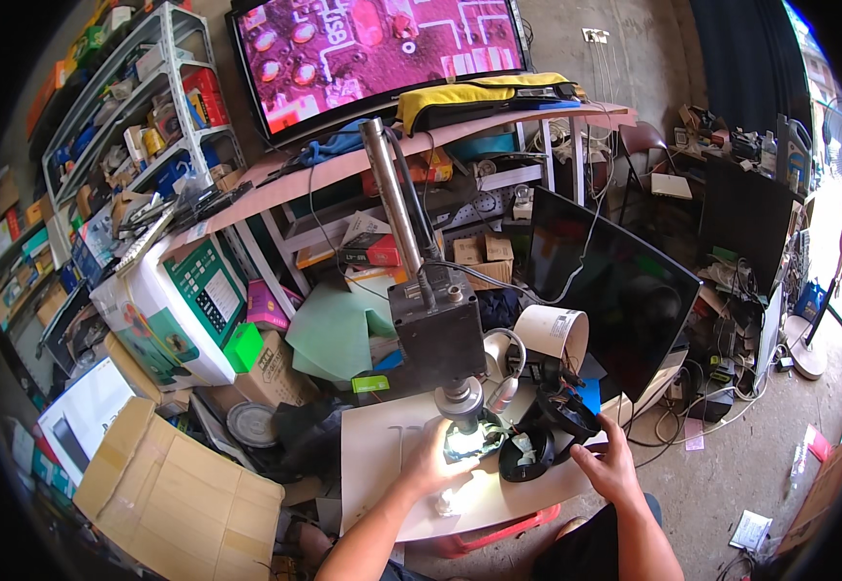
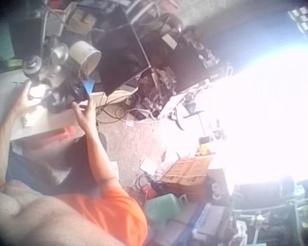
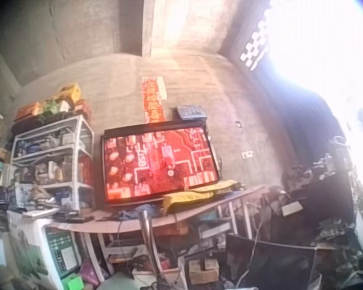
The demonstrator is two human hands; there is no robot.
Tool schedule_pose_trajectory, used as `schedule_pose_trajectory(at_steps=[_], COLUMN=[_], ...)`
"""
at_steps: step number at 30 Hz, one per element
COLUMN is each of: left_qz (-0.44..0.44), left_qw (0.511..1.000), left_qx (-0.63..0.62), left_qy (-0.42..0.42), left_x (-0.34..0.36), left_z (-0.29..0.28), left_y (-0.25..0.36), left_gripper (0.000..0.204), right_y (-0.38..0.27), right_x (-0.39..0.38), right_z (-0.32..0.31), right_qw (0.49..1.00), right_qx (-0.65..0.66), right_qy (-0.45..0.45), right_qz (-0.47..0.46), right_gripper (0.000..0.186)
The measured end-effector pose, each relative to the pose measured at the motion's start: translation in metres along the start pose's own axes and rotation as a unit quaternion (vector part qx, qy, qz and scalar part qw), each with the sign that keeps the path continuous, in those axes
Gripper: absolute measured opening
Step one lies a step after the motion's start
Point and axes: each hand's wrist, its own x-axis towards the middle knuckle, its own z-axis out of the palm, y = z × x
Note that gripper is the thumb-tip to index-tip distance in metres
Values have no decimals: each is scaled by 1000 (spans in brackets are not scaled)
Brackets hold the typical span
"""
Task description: The person disassembles a black electronic device, removes internal components, and manipulates wires and small parts under a microscope. They repeatedly inspect the device and its parts, occasionally adjusting the microscope and handling a white cloth.
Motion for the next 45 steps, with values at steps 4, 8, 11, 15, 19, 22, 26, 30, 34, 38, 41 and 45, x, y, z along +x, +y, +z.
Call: schedule_pose_trajectory(at_steps=[4, 8, 11, 15, 19, 22, 26, 30, 34, 38, 41, 45], left_qz=[12, 11, 15, 6, 32, 0, 41, 30, -17, -32, -31, -2], left_qw=[1000, 1000, 1000, 999, 998, 1000, 998, 998, 996, 989, 980, 976], left_qx=[-7, -9, -3, -37, -13, 3, 38, 53, 84, 124, 172, 179], left_qy=[16, 15, 13, 29, 46, -2, 30, 10, -28, -69, -98, -122], left_x=[-3, -4, -3, -5, 1, -5, 1, 2, 2, 1, -8, -14], left_z=[3, 2, -2, 6, 4, 6, -3, -14, -29, -31, -40, -40], left_y=[-4, -2, 1, -2, -13, -20, 2, 18, 41, 50, 71, 96], left_gripper=[102, 102, 102, 94, 86, 104, 106, 107, 103, 101, 88, 66], right_y=[1, 2, 0, 1, 21, -6, -3, -3, -14, -16, -20, -22], right_x=[-1, -1, -1, -4, 6, 0, 0, -2, -3, -4, -4, -4], right_z=[1, 2, 2, 0, 4, 3, -3, -2, 0, -2, -1, -3], right_qw=[1000, 1000, 1000, 999, 1000, 995, 998, 998, 998, 999, 998, 999], right_qx=[0, -1, 6, 28, 25, 67, 55, 57, 64, 52, 58, 42], right_qy=[4, 4, -1, -12, 3, -25, -15, -11, -10, -7, -14, -16], right_qz=[-3, -5, -5, 15, 12, 69, 29, 9, 5, 8, 4, 8], right_gripper=[83, 83, 84, 80, 76, 76, 81, 80, 80, 81, 81, 80])
